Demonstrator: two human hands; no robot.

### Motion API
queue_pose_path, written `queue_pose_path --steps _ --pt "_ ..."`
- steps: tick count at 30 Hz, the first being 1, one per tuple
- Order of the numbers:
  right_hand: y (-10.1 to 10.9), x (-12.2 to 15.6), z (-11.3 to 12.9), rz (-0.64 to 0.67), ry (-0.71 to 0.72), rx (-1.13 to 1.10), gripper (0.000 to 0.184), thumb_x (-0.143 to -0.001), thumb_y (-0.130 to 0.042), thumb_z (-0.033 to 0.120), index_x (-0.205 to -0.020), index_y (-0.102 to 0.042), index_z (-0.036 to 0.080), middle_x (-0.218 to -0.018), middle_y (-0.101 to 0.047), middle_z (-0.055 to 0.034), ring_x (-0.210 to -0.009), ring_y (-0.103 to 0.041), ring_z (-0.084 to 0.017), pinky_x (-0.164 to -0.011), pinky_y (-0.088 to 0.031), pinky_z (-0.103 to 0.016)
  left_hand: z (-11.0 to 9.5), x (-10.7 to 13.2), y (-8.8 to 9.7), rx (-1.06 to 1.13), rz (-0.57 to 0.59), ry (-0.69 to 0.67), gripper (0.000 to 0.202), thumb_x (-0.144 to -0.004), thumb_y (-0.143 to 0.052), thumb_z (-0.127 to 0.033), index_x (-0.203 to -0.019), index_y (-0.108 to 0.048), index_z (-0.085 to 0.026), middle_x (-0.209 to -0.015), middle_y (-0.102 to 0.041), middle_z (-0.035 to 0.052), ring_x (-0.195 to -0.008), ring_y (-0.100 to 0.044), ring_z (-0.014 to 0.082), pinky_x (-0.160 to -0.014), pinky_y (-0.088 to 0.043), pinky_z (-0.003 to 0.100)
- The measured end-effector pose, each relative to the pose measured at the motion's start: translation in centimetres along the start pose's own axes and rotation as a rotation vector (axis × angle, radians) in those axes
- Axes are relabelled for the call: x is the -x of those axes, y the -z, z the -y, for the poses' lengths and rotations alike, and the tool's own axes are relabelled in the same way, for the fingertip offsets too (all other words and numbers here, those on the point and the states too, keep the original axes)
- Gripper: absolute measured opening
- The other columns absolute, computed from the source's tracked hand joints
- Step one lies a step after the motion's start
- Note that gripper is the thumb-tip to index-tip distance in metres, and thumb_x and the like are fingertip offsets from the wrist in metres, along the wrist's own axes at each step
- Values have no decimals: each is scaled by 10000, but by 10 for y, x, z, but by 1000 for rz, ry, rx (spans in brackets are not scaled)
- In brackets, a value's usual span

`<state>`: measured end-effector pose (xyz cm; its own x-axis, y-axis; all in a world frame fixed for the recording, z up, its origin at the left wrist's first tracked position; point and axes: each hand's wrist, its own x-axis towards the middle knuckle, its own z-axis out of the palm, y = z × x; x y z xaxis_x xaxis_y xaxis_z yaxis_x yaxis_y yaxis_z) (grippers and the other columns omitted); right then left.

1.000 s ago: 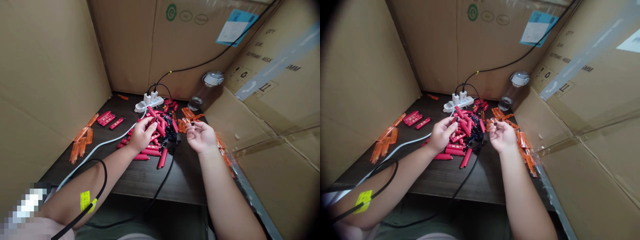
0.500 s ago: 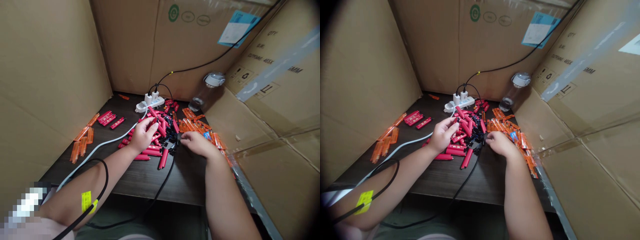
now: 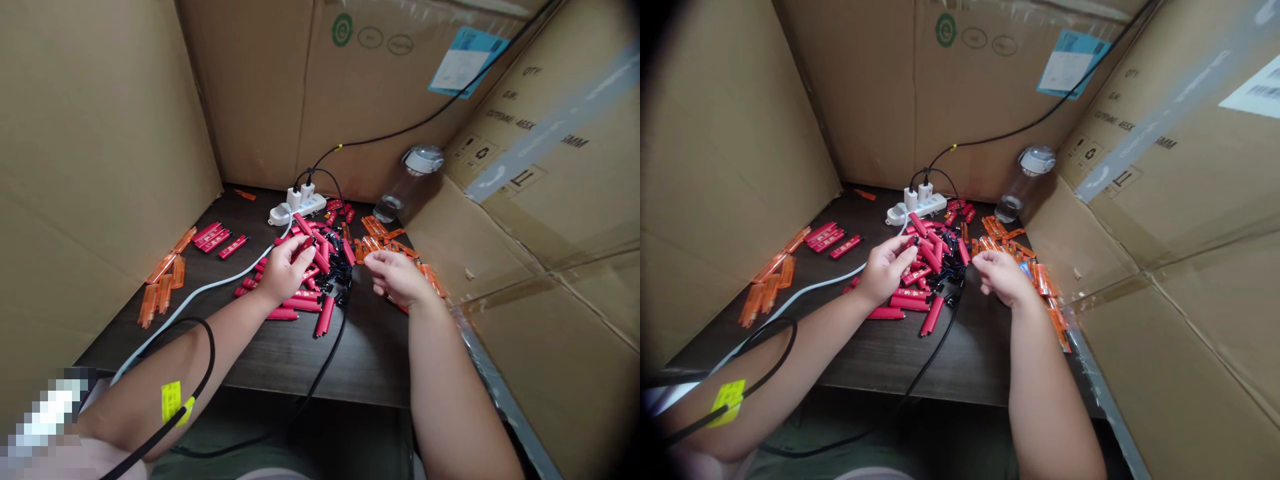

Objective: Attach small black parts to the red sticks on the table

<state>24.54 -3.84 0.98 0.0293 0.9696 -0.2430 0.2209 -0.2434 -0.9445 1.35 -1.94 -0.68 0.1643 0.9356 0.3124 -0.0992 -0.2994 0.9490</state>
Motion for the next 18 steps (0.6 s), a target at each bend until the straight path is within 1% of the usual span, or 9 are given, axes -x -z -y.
queue_pose_path --steps 1,3,6,8,9,13,18 --pt "1 1 2 23 -12 -189 230 -736 -662 334 -720 -472 206 -525 -396 83 -404 -338 -62 -425 -391 -218 0 0 0 4 0 2 262 -831 -574 -328 -1003 -640 -141 -861 -675 50 -725 -594 126 -645 -466 225" --pt "2 0 6 69 -52 -456 217 -720 -674 288 -725 -476 201 -558 -455 63 -439 -417 -70 -467 -474 -228 -1 0 0 10 -3 5 262 -829 -576 -325 -1003 -639 -139 -854 -675 49 -719 -593 126 -643 -466 227" --pt "2 -4 7 85 -119 -657 101 -741 -619 201 -736 -520 181 -609 -547 18 -528 -534 -93 -574 -559 -248 -2 -1 0 14 -8 6 264 -826 -577 -326 -1000 -640 -138 -842 -675 47 -707 -592 126 -634 -464 227" --pt "0 -6 6 78 -137 -742 32 -759 -571 160 -746 -545 171 -649 -594 -9 -580 -581 -103 -636 -583 -255 -2 -1 0 13 -9 5 267 -827 -576 -329 -1001 -640 -139 -831 -674 46 -702 -593 128 -628 -464 227" --pt "0 -7 6 71 -143 -779 30 -767 -552 141 -752 -554 167 -656 -605 -14 -589 -592 -102 -649 -588 -248 -2 0 0 11 -8 7 268 -829 -573 -332 -1000 -640 -138 -824 -672 45 -704 -594 130 -628 -465 228" --pt "-4 -9 4 28 -180 -860 100 -787 -502 87 -766 -575 152 -614 -606 -9 -547 -594 -82 -622 -586 -200 -2 1 1 -15 1 6 268 -838 -558 -345 -982 -640 -135 -778 -659 41 -717 -597 140 -639 -472 236" --pt "-6 -10 5 30 -178 -864 122 -785 -483 82 -760 -584 147 -610 -614 -19 -547 -606 -88 -610 -589 -209 -4 1 1 -32 -4 4 268 -836 -560 -342 -983 -642 -133 -706 -641 26 -682 -592 138 -621 -469 235"
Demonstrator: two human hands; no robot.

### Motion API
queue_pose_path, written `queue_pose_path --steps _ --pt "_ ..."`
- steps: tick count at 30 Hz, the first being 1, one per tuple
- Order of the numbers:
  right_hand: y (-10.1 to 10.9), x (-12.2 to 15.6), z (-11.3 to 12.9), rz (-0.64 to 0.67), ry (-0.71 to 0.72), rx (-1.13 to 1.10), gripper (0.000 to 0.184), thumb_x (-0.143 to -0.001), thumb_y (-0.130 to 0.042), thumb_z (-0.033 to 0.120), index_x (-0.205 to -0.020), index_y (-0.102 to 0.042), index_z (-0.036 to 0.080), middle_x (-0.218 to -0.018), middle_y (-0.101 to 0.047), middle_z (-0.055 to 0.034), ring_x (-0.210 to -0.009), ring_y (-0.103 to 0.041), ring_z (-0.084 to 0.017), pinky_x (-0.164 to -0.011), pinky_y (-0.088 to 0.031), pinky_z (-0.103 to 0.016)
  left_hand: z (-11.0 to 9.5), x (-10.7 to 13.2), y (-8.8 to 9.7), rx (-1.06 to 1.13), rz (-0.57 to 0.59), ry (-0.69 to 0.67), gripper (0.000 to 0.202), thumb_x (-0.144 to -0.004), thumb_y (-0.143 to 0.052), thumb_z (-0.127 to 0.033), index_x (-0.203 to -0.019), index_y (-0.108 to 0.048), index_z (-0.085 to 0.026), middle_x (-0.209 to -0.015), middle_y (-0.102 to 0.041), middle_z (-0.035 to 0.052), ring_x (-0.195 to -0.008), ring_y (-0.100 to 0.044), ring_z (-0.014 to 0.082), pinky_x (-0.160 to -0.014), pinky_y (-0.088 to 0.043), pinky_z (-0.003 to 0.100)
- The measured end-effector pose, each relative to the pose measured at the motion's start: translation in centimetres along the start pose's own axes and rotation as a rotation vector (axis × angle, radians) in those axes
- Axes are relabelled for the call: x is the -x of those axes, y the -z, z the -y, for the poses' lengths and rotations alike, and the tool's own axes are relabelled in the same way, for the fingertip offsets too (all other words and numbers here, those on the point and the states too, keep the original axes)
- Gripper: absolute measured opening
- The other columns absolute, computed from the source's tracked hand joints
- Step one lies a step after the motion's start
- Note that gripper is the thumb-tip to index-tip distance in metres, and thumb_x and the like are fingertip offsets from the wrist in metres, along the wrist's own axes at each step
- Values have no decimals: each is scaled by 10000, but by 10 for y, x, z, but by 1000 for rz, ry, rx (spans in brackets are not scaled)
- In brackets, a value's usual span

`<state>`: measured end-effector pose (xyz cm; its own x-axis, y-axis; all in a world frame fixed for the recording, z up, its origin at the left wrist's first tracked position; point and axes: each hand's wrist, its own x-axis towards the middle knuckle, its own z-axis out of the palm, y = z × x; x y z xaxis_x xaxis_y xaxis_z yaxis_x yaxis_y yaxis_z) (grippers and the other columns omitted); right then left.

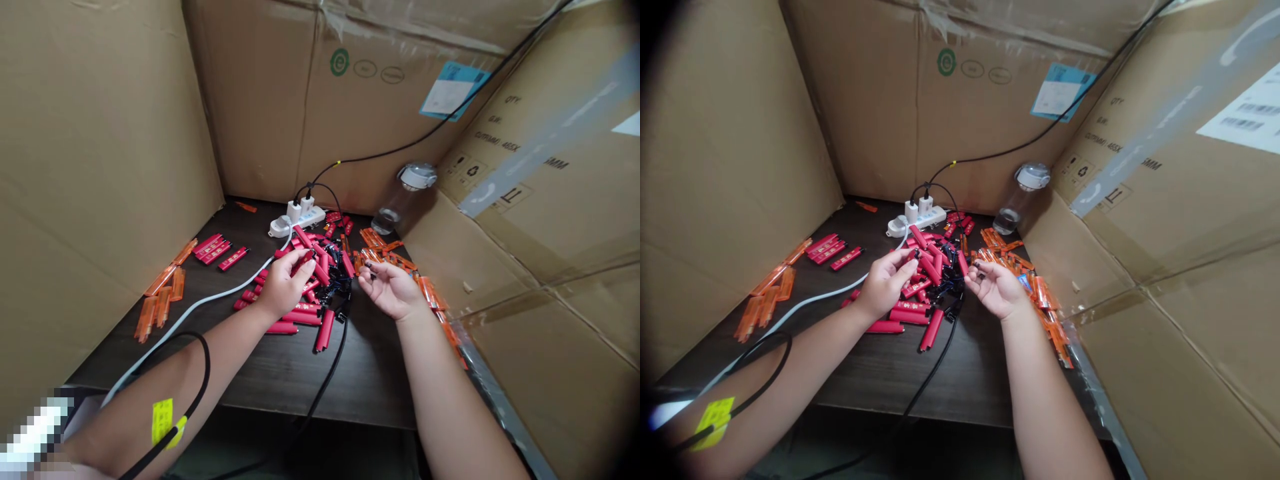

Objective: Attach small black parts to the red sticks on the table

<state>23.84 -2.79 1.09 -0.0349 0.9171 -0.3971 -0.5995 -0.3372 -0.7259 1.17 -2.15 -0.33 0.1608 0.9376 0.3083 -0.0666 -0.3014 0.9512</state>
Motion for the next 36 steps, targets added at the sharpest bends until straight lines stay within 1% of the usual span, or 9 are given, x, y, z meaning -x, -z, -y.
queue_pose_path --steps 5,11,13,19,23,26,28,31,36 --pt "-1 0 0 33 60 99 64 -740 -571 105 -755 -584 166 -617 -610 3 -546 -591 -87 -600 -585 -224 0 0 -1 20 17 5 244 -843 -557 -326 -973 -646 -140 -719 -646 25 -658 -586 125 -599 -459 221" --pt "-4 0 -10 -105 160 448 62 -664 -652 124 -686 -596 138 -521 -563 10 -425 -511 -84 -412 -491 -210 3 -1 -1 30 17 -2 235 -847 -553 -322 -982 -652 -157 -791 -665 31 -686 -591 122 -629 -467 224" --pt "-5 2 -13 -78 140 542 102 -637 -687 149 -674 -593 136 -512 -560 11 -398 -479 -75 -379 -449 -203 3 -1 -1 18 15 5 245 -844 -557 -329 -987 -651 -154 -807 -669 38 -701 -597 128 -644 -472 232" --pt "-4 4 -13 31 105 539 224 -597 -740 260 -666 -558 148 -527 -523 32 -415 -434 -61 -386 -391 -200 6 -1 -1 1 -3 15 294 -832 -569 -334 -1042 -641 -141 -836 -669 56 -744 -603 147 -667 -479 248" --pt "-3 7 -17 88 112 938 196 -693 -659 335 -699 -584 154 -489 -436 65 -392 -357 -54 -373 -313 -197 8 -1 -1 5 3 -9 283 -831 -571 -334 -1032 -648 -150 -808 -661 46 -743 -601 147 -664 -482 248" --pt "-5 9 -21 194 185 1334 159 -737 -600 302 -743 -647 151 -547 -505 39 -466 -413 -72 -452 -349 -206 8 -1 -1 5 1 -3 285 -829 -571 -344 -1018 -649 -145 -756 -648 37 -725 -601 150 -655 -485 251" --pt "-7 8 -23 232 258 1486 149 -739 -583 270 -736 -669 149 -584 -544 23 -523 -447 -85 -514 -370 -214 8 -1 -1 9 3 1 283 -829 -569 -346 -1012 -650 -145 -724 -641 28 -707 -599 148 -650 -484 249" --pt "-10 7 -25 187 303 1590 147 -733 -575 260 -735 -680 156 -543 -519 33 -506 -429 -90 -525 -358 -222 8 -1 -1 7 2 -1 283 -827 -572 -347 -1011 -650 -147 -728 -644 26 -696 -597 142 -650 -484 247" --pt "-7 7 -19 78 293 1580 182 -746 -564 298 -741 -675 154 -562 -536 25 -515 -433 -98 -514 -342 -228 10 -2 -1 1 -2 -7 282 -828 -574 -344 -1015 -648 -146 -805 -658 41 -724 -603 140 -659 -485 244"
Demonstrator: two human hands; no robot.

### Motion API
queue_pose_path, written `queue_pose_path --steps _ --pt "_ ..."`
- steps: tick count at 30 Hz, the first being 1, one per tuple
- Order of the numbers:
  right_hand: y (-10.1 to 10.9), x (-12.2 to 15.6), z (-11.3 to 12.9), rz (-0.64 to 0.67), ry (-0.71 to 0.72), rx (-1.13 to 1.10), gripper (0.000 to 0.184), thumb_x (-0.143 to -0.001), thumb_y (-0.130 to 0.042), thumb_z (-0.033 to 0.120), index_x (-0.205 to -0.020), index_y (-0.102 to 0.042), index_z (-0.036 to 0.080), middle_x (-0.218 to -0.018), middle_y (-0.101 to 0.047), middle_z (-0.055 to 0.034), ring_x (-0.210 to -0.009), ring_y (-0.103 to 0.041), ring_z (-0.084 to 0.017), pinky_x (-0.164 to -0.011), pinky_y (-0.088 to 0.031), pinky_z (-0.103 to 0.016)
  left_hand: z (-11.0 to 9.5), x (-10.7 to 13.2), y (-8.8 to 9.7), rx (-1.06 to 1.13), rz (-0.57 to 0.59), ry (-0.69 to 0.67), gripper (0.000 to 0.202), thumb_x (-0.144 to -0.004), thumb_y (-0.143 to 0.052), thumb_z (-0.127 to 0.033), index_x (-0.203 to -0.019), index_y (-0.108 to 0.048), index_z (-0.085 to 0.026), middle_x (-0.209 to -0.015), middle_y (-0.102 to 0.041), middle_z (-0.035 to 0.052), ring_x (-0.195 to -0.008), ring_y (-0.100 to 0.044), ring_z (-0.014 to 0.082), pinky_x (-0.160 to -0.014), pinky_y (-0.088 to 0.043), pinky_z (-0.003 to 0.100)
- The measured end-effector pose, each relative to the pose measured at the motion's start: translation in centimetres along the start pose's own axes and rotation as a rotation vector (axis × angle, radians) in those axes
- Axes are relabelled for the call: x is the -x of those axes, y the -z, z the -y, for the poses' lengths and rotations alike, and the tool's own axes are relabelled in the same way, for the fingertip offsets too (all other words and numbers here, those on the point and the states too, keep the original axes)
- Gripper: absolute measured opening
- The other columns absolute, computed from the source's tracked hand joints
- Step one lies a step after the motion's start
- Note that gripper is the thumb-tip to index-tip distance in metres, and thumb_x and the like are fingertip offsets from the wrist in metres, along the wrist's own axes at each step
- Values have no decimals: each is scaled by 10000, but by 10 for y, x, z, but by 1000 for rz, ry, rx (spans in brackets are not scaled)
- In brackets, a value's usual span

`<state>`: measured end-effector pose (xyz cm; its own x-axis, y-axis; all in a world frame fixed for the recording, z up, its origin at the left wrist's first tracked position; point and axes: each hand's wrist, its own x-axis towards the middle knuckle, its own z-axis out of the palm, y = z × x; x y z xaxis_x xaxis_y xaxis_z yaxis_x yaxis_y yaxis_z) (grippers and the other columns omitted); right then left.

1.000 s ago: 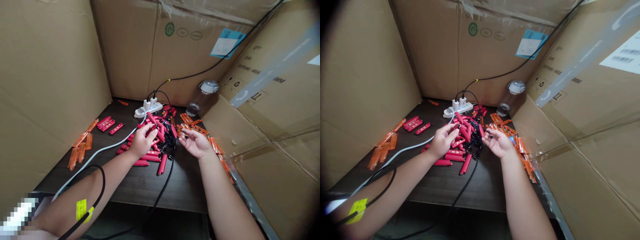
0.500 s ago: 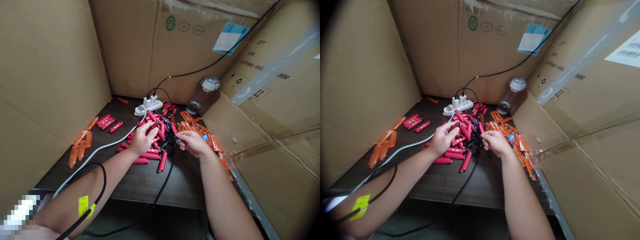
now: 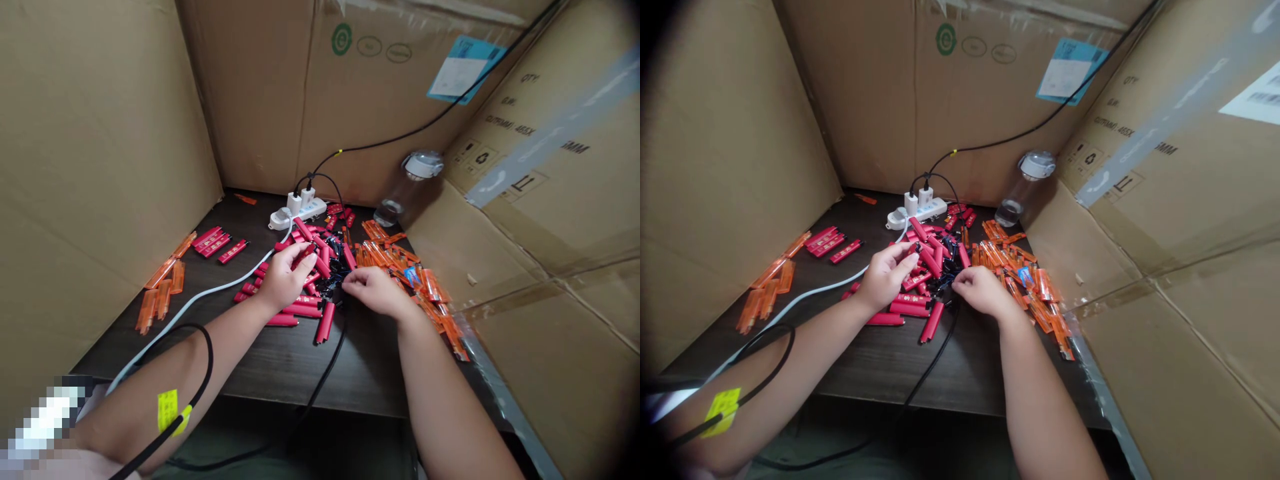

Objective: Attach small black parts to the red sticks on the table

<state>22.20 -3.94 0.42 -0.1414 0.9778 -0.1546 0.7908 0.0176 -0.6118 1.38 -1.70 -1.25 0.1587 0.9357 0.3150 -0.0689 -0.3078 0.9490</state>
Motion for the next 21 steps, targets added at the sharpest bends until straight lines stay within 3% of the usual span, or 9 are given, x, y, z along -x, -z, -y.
queue_pose_path --steps 3,7,11,15,18,21 --pt "6 0 -8 -78 -93 68 209 -758 -558 319 -669 -642 150 -562 -553 8 -519 -447 -103 -496 -325 -231 0 0 0 0 3 -3 276 -831 -568 -338 -1009 -648 -143 -832 -665 48 -739 -606 143 -666 -487 247" --pt "6 -3 -14 -19 -174 178 267 -749 -600 357 -569 -576 161 -503 -538 5 -478 -443 -101 -466 -302 -234 0 0 0 -1 16 5 275 -831 -566 -343 -1000 -644 -141 -866 -675 56 -774 -615 154 -688 -494 257" --pt "1 -4 -10 33 -182 199 297 -750 -611 391 -560 -542 172 -495 -527 10 -469 -447 -101 -449 -296 -232 1 1 0 -2 13 13 300 -829 -569 -346 -1038 -635 -141 -915 -678 67 -821 -623 167 -718 -502 271" --pt "-2 -5 -10 34 -167 206 271 -744 -599 330 -535 -524 174 -470 -497 20 -461 -440 -95 -445 -296 -226 1 1 -1 -9 9 26 310 -823 -576 -346 -1044 -636 -137 -952 -680 82 -864 -623 179 -743 -505 286" --pt "0 -6 -13 14 -185 154 263 -709 -601 275 -489 -505 169 -430 -448 33 -427 -407 -80 -423 -275 -221 -1 2 -1 -24 11 47 307 -823 -576 -341 -1034 -641 -128 -963 -679 95 -909 -616 196 -774 -502 305" --pt "6 -3 -11 -65 -237 -100 232 -691 -612 285 -519 -510 167 -403 -377 63 -374 -334 -57 -375 -225 -208 -3 3 -2 -5 58 63 278 -829 -567 -335 -1006 -643 -134 -952 -676 89 -897 -622 196 -764 -506 304"
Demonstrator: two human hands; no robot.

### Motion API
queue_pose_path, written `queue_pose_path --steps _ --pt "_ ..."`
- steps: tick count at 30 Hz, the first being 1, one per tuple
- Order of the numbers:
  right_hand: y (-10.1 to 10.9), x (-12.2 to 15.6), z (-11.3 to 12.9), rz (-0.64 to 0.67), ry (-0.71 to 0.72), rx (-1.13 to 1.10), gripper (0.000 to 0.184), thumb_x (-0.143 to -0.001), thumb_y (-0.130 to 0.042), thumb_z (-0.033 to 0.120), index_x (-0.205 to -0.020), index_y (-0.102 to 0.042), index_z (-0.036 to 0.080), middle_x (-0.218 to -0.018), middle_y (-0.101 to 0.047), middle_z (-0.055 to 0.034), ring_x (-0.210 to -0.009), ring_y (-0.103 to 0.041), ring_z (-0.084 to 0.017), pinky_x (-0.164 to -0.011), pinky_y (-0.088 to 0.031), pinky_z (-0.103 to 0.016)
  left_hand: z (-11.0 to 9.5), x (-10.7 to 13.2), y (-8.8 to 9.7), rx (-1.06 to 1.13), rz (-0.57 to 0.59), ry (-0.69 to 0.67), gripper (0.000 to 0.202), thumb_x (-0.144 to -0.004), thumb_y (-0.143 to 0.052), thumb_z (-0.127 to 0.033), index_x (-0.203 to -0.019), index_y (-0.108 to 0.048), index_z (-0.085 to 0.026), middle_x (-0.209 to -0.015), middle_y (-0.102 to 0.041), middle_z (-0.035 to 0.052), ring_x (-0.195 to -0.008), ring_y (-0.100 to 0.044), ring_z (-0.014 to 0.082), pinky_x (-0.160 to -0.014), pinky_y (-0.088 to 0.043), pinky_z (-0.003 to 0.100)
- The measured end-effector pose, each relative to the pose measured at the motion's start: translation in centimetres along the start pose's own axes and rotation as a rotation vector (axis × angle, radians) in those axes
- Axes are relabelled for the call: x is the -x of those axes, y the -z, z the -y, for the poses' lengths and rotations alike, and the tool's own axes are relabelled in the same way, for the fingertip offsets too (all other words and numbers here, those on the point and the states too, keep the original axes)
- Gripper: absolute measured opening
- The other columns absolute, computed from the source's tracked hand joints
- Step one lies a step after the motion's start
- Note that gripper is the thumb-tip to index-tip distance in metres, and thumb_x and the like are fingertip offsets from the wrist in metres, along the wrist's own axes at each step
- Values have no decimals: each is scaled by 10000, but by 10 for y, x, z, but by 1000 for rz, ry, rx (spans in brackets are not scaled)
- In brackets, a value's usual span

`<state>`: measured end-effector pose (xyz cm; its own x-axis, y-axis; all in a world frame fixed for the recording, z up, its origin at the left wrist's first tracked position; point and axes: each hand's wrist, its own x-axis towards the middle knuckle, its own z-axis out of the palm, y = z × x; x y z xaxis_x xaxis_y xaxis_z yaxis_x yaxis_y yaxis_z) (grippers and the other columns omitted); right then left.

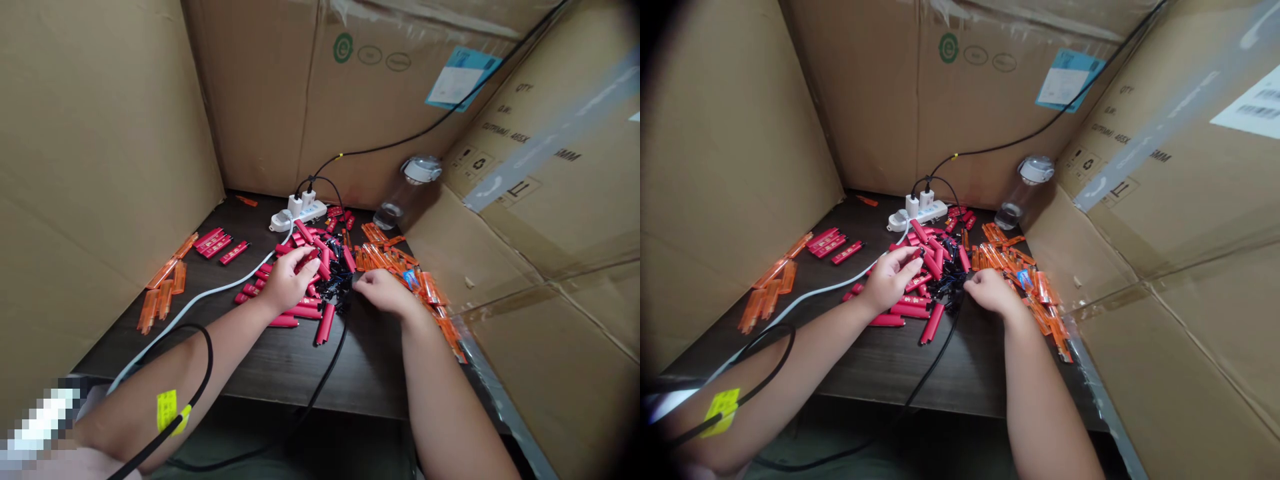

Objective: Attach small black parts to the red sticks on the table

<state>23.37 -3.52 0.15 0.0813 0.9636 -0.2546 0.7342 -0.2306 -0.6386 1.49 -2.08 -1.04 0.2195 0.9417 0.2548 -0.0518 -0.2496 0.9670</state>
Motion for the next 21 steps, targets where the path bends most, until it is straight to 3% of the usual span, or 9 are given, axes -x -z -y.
queue_pose_path --steps 4,7,11,15,18,21 --pt "1 11 15 -16 51 -682 236 -680 -659 380 -666 -524 187 -407 -246 122 -326 -179 -31 -324 -131 -185 -2 4 -5 16 79 19 250 -819 -578 -325 -984 -613 -141 -883 -663 67 -776 -628 161 -674 -511 271" --pt "-13 19 30 -83 204 -909 273 -659 -716 402 -739 -579 180 -417 -309 114 -324 -203 -24 -315 -147 -176 -3 7 -10 74 117 85 287 -806 -591 -317 -1030 -559 -140 -777 -644 40 -677 -618 141 -611 -514 263" --pt "-37 27 40 -223 367 -818 267 -716 -696 408 -842 -656 176 -455 -472 58 -355 -374 -64 -345 -299 -205 -2 9 -13 116 180 98 298 -804 -605 -322 -1041 -545 -152 -854 -658 54 -764 -639 158 -678 -530 285" --pt "-43 29 40 -257 423 -715 252 -741 -677 385 -884 -688 178 -523 -576 15 -446 -517 -118 -418 -414 -241 -1 9 -12 115 228 73 282 -814 -606 -349 -1017 -556 -159 -885 -664 55 -811 -640 161 -716 -529 282" --pt "-42 29 40 -276 447 -667 237 -744 -669 367 -886 -697 179 -573 -624 -6 -493 -558 -136 -471 -462 -262 1 8 -10 89 228 56 292 -814 -609 -371 -1011 -569 -158 -856 -662 51 -799 -638 161 -711 -529 279" --pt "-41 30 39 -377 499 -541 201 -734 -671 336 -852 -710 178 -590 -638 -16 -497 -541 -130 -498 -464 -266 2 7 -10 48 202 39 320 -812 -608 -379 -1042 -577 -159 -838 -659 47 -795 -637 166 -704 -528 285"
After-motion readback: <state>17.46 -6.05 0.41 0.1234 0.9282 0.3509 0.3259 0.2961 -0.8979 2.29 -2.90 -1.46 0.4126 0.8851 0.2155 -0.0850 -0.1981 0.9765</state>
